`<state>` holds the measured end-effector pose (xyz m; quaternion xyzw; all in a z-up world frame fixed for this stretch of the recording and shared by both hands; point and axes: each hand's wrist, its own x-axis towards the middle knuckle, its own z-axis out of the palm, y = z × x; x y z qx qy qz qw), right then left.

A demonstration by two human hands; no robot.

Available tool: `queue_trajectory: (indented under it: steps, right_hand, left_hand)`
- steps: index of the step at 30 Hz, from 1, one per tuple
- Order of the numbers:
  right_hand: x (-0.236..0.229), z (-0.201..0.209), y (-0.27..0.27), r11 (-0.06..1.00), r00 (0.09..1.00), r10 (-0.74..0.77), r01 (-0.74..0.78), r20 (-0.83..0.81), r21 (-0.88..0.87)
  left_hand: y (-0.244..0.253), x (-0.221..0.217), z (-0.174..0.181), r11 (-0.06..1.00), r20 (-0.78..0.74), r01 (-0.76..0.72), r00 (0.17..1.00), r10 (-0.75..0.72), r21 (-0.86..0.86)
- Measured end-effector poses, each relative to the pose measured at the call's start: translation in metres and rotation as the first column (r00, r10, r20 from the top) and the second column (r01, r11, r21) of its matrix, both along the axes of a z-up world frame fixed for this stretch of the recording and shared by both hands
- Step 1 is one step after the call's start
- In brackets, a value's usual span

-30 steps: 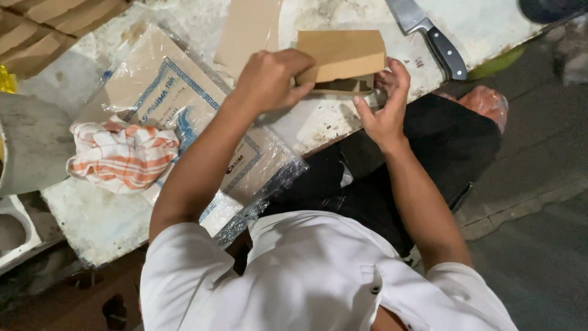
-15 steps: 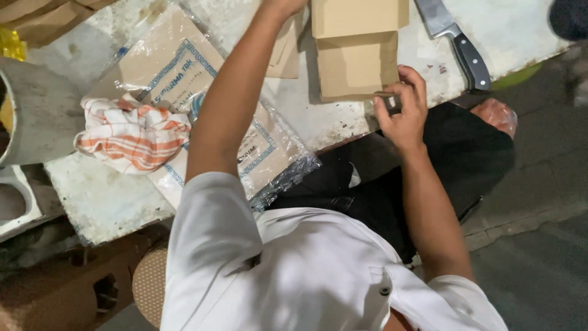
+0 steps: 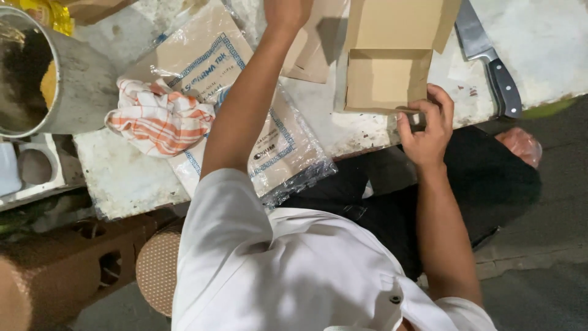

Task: The person cuts a rectangular piece of cardboard with a knife, folds it, and places it inside a small cardboard box. They repeat this process with several boxes, stacking the finished ones on the left.

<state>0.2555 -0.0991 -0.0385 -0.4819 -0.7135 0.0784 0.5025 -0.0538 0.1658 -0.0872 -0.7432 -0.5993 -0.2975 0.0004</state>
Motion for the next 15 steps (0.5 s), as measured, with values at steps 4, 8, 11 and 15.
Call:
queue_trajectory:
  steps: [4,8,11,15]
  right_hand:
    - [-0.001,0.005,-0.001,0.999,1.000,0.001,-0.001,0.007,-0.037]
    - [0.000,0.001,-0.004,0.998,1.000,-0.014,0.016,0.024,-0.068]
    - [0.000,0.001,-0.001,0.999,1.000,0.020,-0.019,0.011,-0.042]
    - [0.000,0.002,-0.003,0.999,1.000,-0.008,0.009,0.030,-0.035]
  left_hand:
    - [-0.038,0.007,0.028,0.835,-0.382,-0.250,0.923,0.052,-0.490]
    - [-0.056,0.005,0.052,0.777,-0.206,-0.214,0.972,0.110,-0.593]
    - [-0.045,-0.008,0.041,0.845,0.061,-0.054,0.993,0.102,-0.531]
    - [-0.038,-0.022,0.040,0.878,0.273,-0.044,0.942,0.196,-0.477]
